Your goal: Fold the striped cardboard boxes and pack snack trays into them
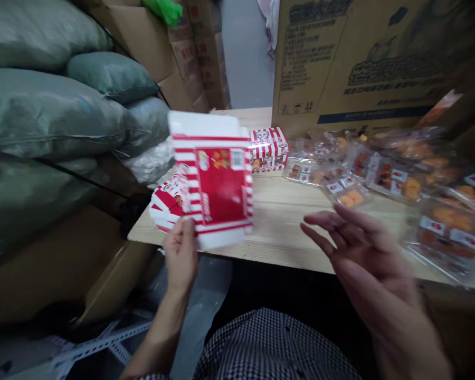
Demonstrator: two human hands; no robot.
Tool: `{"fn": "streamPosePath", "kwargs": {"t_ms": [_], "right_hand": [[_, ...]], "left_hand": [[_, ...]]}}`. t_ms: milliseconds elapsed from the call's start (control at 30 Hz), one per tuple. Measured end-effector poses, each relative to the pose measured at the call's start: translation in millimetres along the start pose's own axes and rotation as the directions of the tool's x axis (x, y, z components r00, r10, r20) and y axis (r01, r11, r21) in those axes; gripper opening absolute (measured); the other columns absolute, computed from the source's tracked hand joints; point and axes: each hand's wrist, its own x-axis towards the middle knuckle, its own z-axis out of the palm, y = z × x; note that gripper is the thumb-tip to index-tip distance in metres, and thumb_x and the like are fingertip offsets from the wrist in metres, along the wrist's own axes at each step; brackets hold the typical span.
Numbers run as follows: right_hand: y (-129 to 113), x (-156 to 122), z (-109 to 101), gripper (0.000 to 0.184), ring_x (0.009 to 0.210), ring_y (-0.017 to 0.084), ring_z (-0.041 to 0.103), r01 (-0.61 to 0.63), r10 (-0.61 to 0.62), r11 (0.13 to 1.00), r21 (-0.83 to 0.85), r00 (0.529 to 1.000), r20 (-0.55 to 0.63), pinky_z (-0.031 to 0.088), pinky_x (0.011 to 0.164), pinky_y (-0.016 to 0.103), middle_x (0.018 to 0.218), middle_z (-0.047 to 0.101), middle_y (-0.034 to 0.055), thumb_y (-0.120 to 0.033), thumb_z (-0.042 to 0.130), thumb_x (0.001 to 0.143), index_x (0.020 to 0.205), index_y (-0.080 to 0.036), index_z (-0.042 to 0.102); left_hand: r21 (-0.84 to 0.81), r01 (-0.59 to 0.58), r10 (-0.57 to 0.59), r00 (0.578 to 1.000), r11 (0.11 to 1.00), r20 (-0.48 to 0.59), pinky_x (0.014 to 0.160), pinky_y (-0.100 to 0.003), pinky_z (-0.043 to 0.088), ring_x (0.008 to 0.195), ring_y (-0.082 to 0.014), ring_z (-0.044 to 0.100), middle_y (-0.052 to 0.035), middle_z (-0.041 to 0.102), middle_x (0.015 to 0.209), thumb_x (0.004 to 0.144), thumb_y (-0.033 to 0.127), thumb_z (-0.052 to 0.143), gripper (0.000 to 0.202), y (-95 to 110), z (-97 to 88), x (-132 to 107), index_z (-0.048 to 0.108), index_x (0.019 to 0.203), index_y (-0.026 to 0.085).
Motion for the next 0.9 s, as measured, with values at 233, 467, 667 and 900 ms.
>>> {"fn": "streamPosePath", "kwargs": {"t_ms": [233,467,667,900], "right_hand": [[97,-15,-6,0.043,0.113,0.030,0.069,-0.367,0.388,0.883,0.293,0.922,-0.015,0.057,0.095,0.049,0.124,0.073,0.0051,-0.046,0.075,0.084,0.124,-0.034,0.064],[111,-42,-30,0.046,0.106,0.031,0.072,-0.458,0.440,0.867,0.198,0.889,0.129,0.060,0.089,0.046,0.116,0.076,0.0073,-0.044,0.078,0.082,0.124,-0.029,0.067],[125,-40,-30,0.045,0.102,0.031,0.073,-0.446,0.427,0.881,0.157,0.893,0.141,0.060,0.087,0.045,0.111,0.077,0.0061,-0.047,0.077,0.082,0.122,-0.028,0.070],[131,-33,-21,0.044,0.108,0.032,0.071,-0.431,0.431,0.878,0.211,0.901,0.049,0.059,0.091,0.047,0.115,0.076,0.0062,-0.049,0.079,0.078,0.115,-0.028,0.072]], "left_hand": [[-0.063,0.290,-0.212,0.814,0.955,0.541,0.091,-0.039,0.055,0.110,-0.0258,0.067,-0.0082,0.070,0.122,0.097,0.047,0.051,0.042,-33,62.7,-95,0.060,0.131,0.024],[0.114,-0.601,0.414,0.663,0.791,0.625,0.111,-0.048,0.039,0.131,-0.0270,0.051,-0.0111,0.059,0.138,0.095,0.031,0.060,0.051,-5,79.0,-37,0.045,0.143,0.025],[0.162,-0.634,0.291,0.548,0.757,0.784,0.094,-0.044,0.043,0.107,-0.0272,0.058,-0.0106,0.065,0.114,0.089,0.034,0.068,0.034,-10,94.6,-19,0.059,0.120,0.021],[0.321,-0.522,0.300,0.787,0.790,0.539,0.106,-0.053,0.034,0.126,-0.0330,0.046,-0.0135,0.055,0.130,0.083,0.039,0.074,0.038,-40,101.4,-38,0.060,0.114,0.022]]}}
